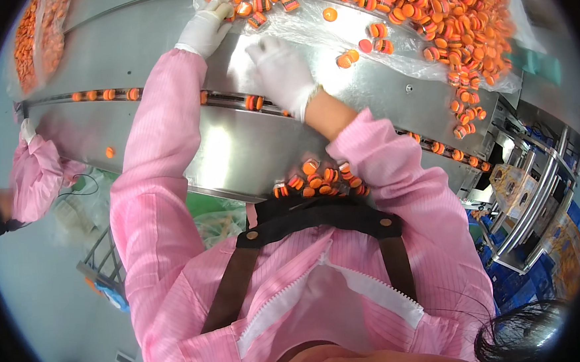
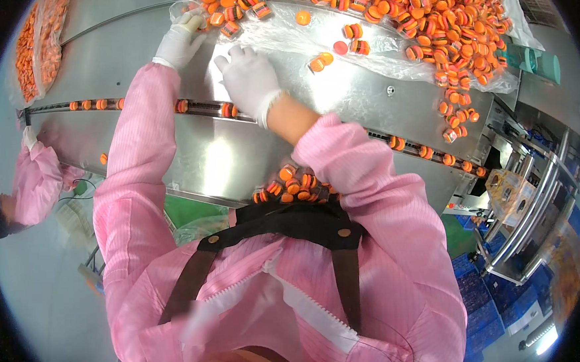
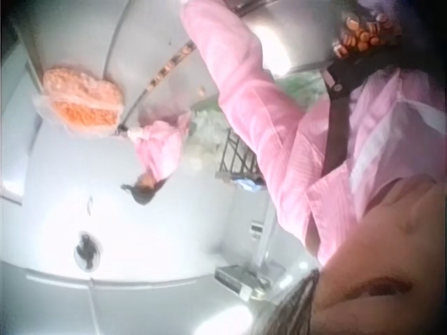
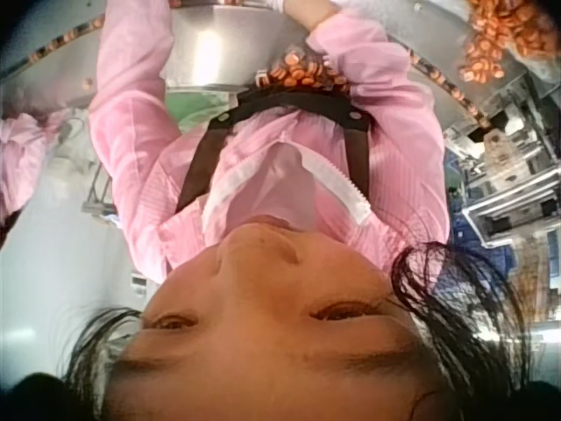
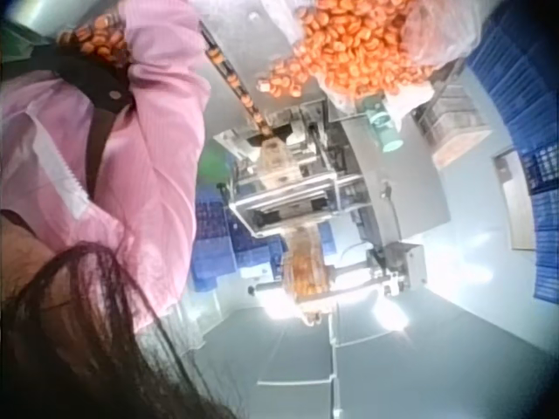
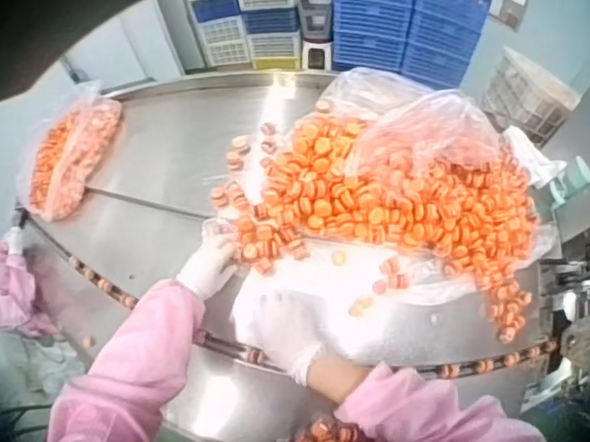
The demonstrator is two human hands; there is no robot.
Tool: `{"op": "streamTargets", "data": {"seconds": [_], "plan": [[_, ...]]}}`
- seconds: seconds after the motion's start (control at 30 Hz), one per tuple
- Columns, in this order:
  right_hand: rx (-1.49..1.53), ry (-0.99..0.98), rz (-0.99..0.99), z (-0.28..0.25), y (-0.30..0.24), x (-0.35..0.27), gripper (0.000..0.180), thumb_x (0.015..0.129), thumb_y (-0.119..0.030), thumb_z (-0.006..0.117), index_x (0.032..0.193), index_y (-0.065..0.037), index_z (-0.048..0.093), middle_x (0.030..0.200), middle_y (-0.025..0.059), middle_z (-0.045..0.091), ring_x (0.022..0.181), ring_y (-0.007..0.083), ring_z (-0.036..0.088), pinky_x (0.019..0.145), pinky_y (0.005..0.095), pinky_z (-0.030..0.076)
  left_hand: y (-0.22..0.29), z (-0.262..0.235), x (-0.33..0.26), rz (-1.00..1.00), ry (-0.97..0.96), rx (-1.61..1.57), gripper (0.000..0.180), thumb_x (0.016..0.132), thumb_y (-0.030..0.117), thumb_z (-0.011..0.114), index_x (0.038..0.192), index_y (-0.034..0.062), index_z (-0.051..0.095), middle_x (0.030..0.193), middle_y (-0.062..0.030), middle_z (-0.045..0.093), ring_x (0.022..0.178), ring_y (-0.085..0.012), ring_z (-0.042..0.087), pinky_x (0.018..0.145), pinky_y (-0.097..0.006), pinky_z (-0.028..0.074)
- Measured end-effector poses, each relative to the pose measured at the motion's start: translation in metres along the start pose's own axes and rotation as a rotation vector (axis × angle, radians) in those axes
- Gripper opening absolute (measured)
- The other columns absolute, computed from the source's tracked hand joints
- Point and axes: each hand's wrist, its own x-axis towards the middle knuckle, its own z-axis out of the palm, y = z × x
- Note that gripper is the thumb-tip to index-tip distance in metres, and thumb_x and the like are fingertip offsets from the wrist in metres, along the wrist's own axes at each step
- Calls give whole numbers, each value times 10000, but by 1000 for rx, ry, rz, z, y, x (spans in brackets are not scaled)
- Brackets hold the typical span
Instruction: The person picks up small, round, orange and black striped candies from a pile on a stainless steel table and places them onto a moving conveyor belt. The candies are arranged in a single file line as they travel along the belt. The person wears white gloves and a pink jacket while performing this repetitive assembly task.
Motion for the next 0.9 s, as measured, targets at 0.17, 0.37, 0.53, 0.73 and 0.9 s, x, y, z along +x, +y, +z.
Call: {"op": "streamTargets", "data": {"seconds": [0.17, 0.37, 0.53, 0.73, 0.9], "plan": [[-191, 98, -41, 23, 27, 57, 260, 847, -120, 569, 1103, -98, 606, 1042, 138, 579, 908, 273, 623, 766, 382, 515, -4, -9, 3, -129, -171, 29, 227, 821, 143, 675, 1011, 60, 582, 1032, -132, 589, 933, -325, 604, 793, -410, 497], [-189, -115, 46, 20, 28, 80, 278, 846, -86, 570, 1120, -84, 616, 1071, 151, 608, 874, 286, 665, 709, 400, 538, 19, -57, -41, -338, 4, -257, 248, 781, 88, 723, 945, 45, 542, 900, -68, 569, 754, -201, 568, 708, -303, 486], [-64, -334, 127, 15, 32, 88, 291, 840, -92, 586, 1128, -82, 628, 1148, 180, 615, 964, 305, 665, 757, 416, 542, 54, -53, -106, -223, -169, -421, 252, 744, 56, 732, 939, 76, 573, 892, -91, 582, 832, -261, 601, 738, -352, 489], [300, -165, 217, -9, 37, 49, 295, 822, -131, 557, 1099, -50, 617, 1041, 200, 643, 997, 354, 626, 822, 425, 511, 68, -27, -132, -150, -256, -307, 294, 740, 50, 708, 1015, 73, 607, 983, -122, 598, 954, -320, 595, 828, -392, 494], [772, 6, 183, -12, 41, -17, 227, 822, -117, 552, 1023, -21, 593, 858, 149, 618, 837, 266, 609, 751, 369, 489, 44, -34, -73, -221, -181, -139, 325, 776, 79, 681, 1095, 76, 615, 1074, -166, 594, 1018, -331, 573, 874, -413, 480]]}}
